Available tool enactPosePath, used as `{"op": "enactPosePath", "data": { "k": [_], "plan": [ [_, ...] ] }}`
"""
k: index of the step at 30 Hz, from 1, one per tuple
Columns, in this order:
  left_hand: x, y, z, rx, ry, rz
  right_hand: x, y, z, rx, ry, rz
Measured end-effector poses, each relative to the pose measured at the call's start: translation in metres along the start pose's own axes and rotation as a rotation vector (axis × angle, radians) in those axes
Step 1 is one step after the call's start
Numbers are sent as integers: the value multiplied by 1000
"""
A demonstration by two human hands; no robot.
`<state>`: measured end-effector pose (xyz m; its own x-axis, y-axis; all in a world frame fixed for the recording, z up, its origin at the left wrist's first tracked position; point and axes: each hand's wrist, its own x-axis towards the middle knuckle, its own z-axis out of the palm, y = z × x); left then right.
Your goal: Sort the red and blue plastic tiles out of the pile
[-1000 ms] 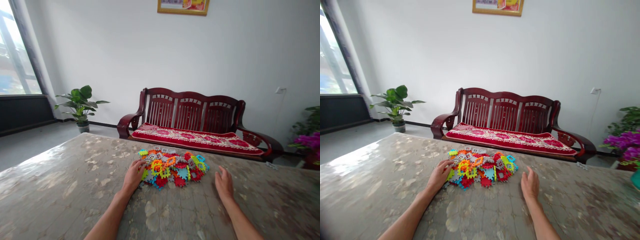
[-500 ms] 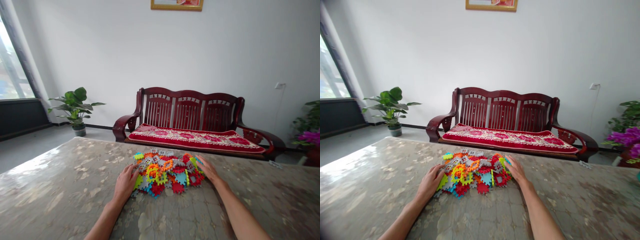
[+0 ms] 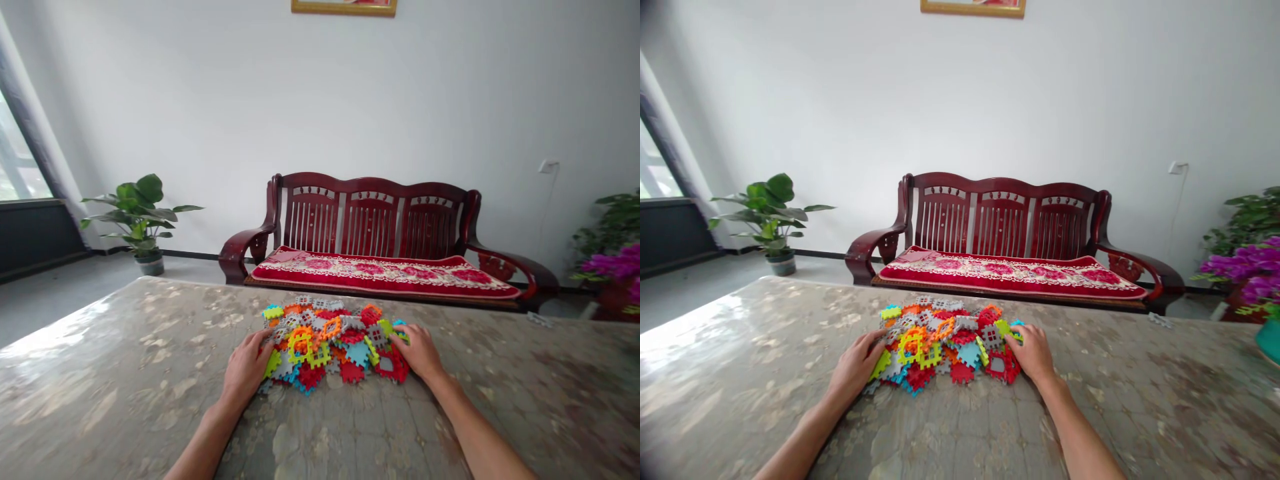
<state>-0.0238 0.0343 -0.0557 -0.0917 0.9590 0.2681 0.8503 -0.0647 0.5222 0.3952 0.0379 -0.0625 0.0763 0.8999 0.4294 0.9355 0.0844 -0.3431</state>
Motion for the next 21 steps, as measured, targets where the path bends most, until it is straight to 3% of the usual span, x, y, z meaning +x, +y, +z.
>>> {"op": "enactPosePath", "data": {
  "k": [5,9,15,18,21],
  "plan": [
    [0,2,-2,13,-19,-9,-16,6,-7,182,12,109],
    [0,3,-4,19,-33,-17,-21,12,-15,377,-147,172],
    [0,2,-2,36,-10,-2,-27,9,-38,253,-483,63],
    [0,2,-2,49,-28,-3,-27,2,-47,200,-520,44],
    [0,3,-3,55,-35,-4,-27,-7,-52,102,-470,43]
  ]
}}
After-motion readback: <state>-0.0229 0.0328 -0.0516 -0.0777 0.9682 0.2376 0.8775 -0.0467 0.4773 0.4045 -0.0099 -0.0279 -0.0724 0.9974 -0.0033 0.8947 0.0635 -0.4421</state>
